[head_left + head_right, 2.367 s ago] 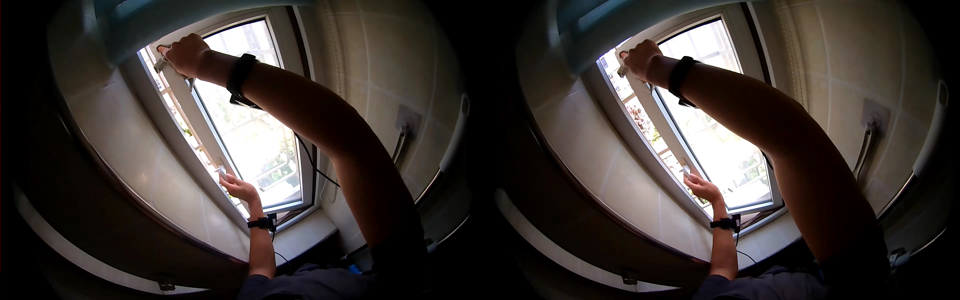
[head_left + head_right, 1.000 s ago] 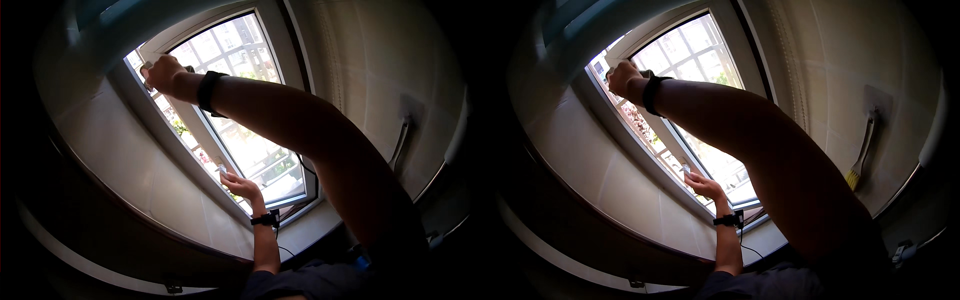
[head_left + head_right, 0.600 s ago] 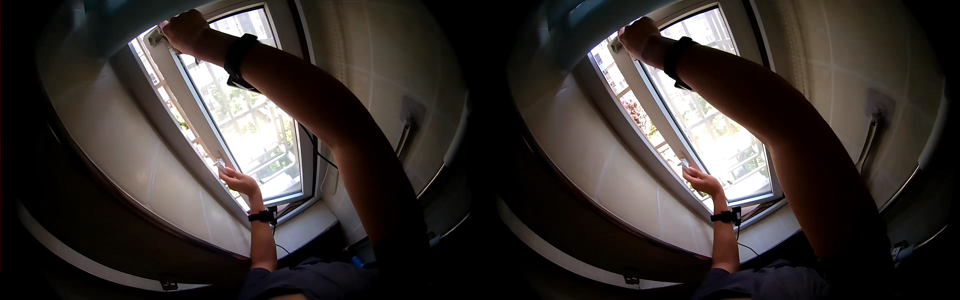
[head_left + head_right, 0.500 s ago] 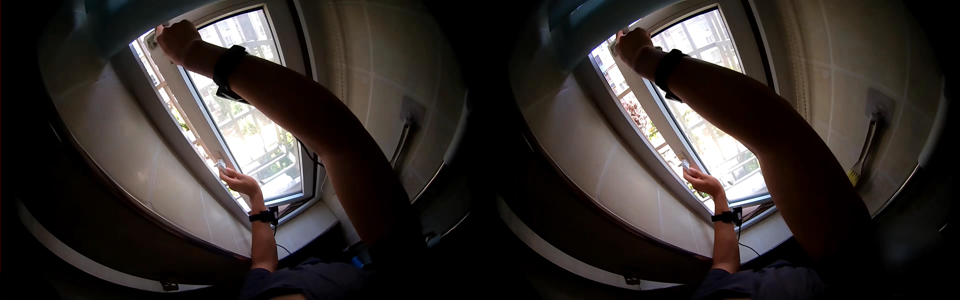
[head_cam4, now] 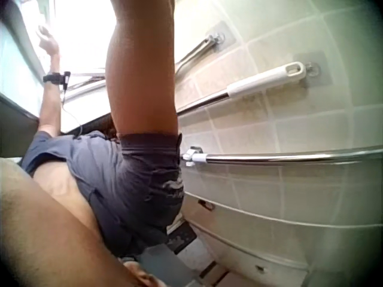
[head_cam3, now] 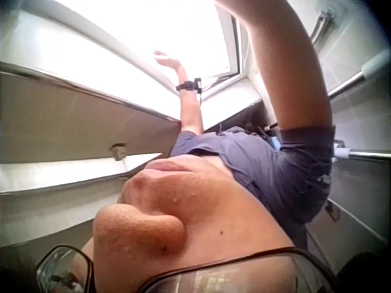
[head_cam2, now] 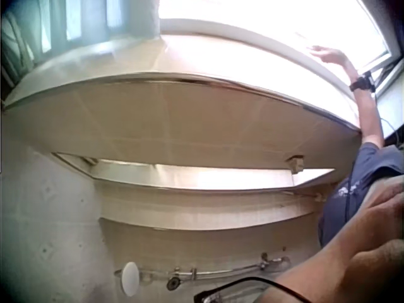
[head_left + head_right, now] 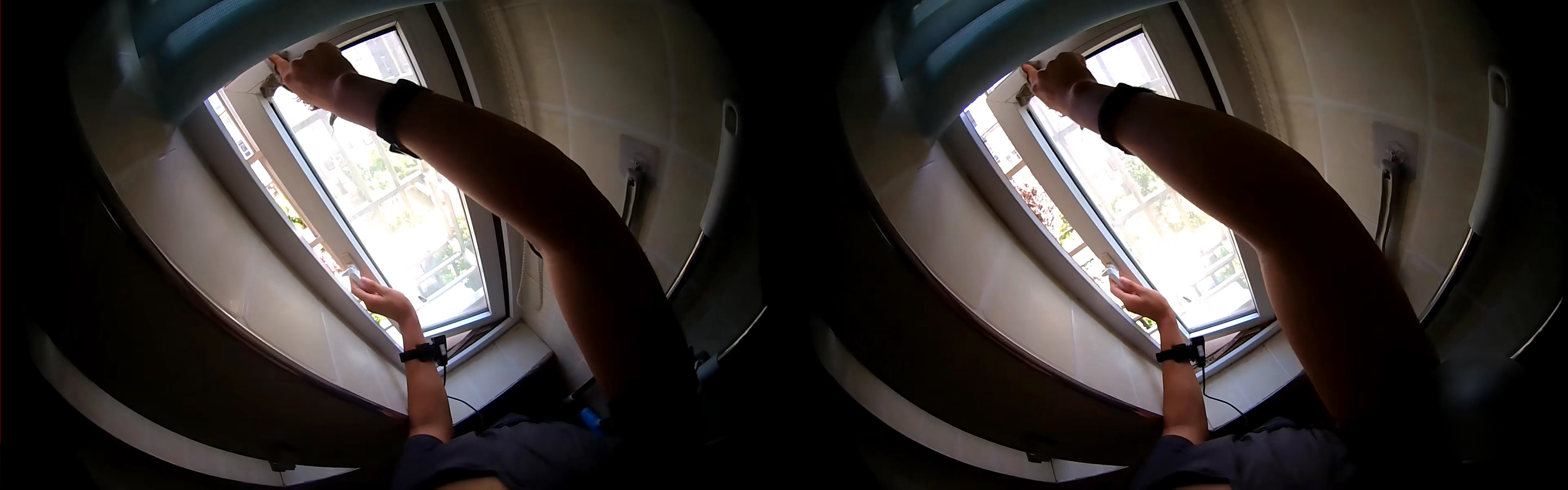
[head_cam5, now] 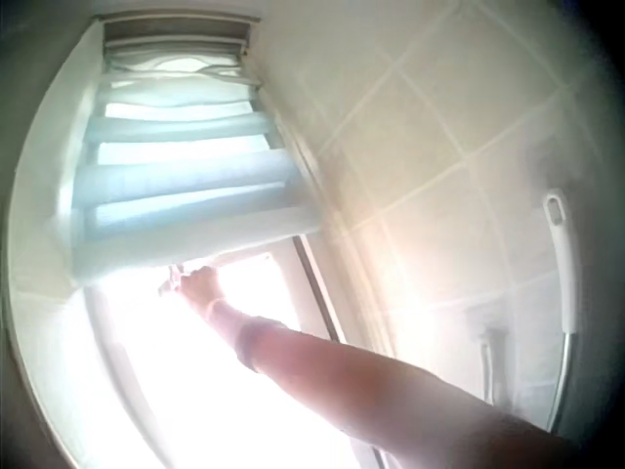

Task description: The person cleans a shower faucet, a toilet lid, a window frame, and the outer tank of a toilet using a cloth.

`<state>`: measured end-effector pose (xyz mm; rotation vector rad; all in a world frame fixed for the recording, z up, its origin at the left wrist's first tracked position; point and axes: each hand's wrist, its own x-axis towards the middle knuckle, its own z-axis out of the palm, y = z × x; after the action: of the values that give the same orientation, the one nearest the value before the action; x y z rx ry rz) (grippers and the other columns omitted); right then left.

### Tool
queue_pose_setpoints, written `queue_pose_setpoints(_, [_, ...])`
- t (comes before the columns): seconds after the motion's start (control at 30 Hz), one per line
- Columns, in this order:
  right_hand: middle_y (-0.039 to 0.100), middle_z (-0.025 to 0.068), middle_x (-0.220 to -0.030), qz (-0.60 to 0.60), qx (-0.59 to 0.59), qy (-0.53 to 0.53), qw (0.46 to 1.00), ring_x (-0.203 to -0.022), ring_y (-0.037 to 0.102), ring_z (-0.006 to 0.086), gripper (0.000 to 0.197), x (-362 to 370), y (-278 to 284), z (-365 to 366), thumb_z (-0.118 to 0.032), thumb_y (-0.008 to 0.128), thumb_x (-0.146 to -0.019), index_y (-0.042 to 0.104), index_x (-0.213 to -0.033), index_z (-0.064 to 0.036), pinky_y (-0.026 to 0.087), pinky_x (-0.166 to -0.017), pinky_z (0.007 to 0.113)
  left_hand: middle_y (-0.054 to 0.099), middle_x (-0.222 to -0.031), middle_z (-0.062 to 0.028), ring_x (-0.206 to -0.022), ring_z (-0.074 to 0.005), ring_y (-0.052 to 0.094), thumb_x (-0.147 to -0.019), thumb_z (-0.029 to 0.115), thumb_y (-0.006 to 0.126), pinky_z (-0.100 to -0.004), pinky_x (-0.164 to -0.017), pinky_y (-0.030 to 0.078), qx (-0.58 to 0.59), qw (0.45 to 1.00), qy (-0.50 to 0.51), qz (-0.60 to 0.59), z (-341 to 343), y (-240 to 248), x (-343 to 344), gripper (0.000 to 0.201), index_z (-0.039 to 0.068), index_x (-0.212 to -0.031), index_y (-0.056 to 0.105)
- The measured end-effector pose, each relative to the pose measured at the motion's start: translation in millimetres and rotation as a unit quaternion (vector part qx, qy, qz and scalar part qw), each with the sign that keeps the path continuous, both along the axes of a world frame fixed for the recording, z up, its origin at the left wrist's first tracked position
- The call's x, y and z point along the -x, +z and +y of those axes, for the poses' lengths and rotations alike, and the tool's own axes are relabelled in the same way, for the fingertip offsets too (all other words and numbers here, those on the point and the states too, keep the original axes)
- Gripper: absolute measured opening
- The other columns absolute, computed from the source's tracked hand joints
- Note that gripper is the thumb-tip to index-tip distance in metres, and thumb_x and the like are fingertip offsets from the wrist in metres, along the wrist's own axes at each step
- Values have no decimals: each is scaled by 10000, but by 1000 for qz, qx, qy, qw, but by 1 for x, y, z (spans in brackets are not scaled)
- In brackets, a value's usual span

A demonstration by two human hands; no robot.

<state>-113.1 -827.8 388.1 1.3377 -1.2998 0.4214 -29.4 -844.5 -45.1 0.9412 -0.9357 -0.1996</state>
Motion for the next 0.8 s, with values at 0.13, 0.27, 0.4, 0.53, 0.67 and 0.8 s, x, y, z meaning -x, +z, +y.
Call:
queue_pose_setpoints(0.13, [681,82,-619,-21,33,-20,999,-497,664,193,724,33,-11,24,-183,622,-951,318,-1579,7,516,-447,341,649,-1258,-269,-1110,-360,688,-1115,213,428,-403,-913,592,11,1000,-14,12,-3,2,3,392,-90,-1348,516])
queue_pose_setpoints(0.27, [688,95,-629,-112,0,88,990,-503,668,215,743,8,-27,16,-165,572,-937,265,-1568,80,512,-448,355,673,-1213,-255,-1055,-331,714,-1111,213,443,-390,-865,607,-9,1000,18,11,8,4,-6,385,-81,-1345,526])
queue_pose_setpoints(0.4, [730,108,-731,-93,-47,125,987,-623,718,231,755,-43,-21,-7,-205,595,-940,281,-1592,10,563,-599,391,687,-1172,-251,-1012,-332,724,-1109,203,451,-383,-853,603,18,1000,3,17,3,3,15,375,-82,-1338,533])
queue_pose_setpoints(0.53, [751,123,-804,-99,-74,127,984,-692,738,239,818,-55,-21,-8,-239,665,-917,274,-1610,-49,571,-651,376,686,-1182,-259,-1029,-338,720,-1108,196,459,-383,-840,593,-35,999,-23,13,7,-2,5,378,-98,-1332,539])
queue_pose_setpoints(0.67, [734,104,-769,-91,-29,103,990,-644,718,236,732,-8,-29,4,-249,599,-979,276,-1617,-90,559,-607,393,694,-1164,-253,-1028,-336,717,-1109,203,459,-382,-848,586,7,1000,12,-3,-14,-13,-8,383,-105,-1318,547])
queue_pose_setpoints(0.8, [709,112,-710,-146,-12,127,981,-591,697,264,631,13,-31,7,-326,507,-1045,316,-1602,-99,563,-572,427,684,-1185,-274,-1054,-347,714,-1113,206,444,-380,-872,587,-20,998,-36,45,2,5,1,402,-113,-1340,534])
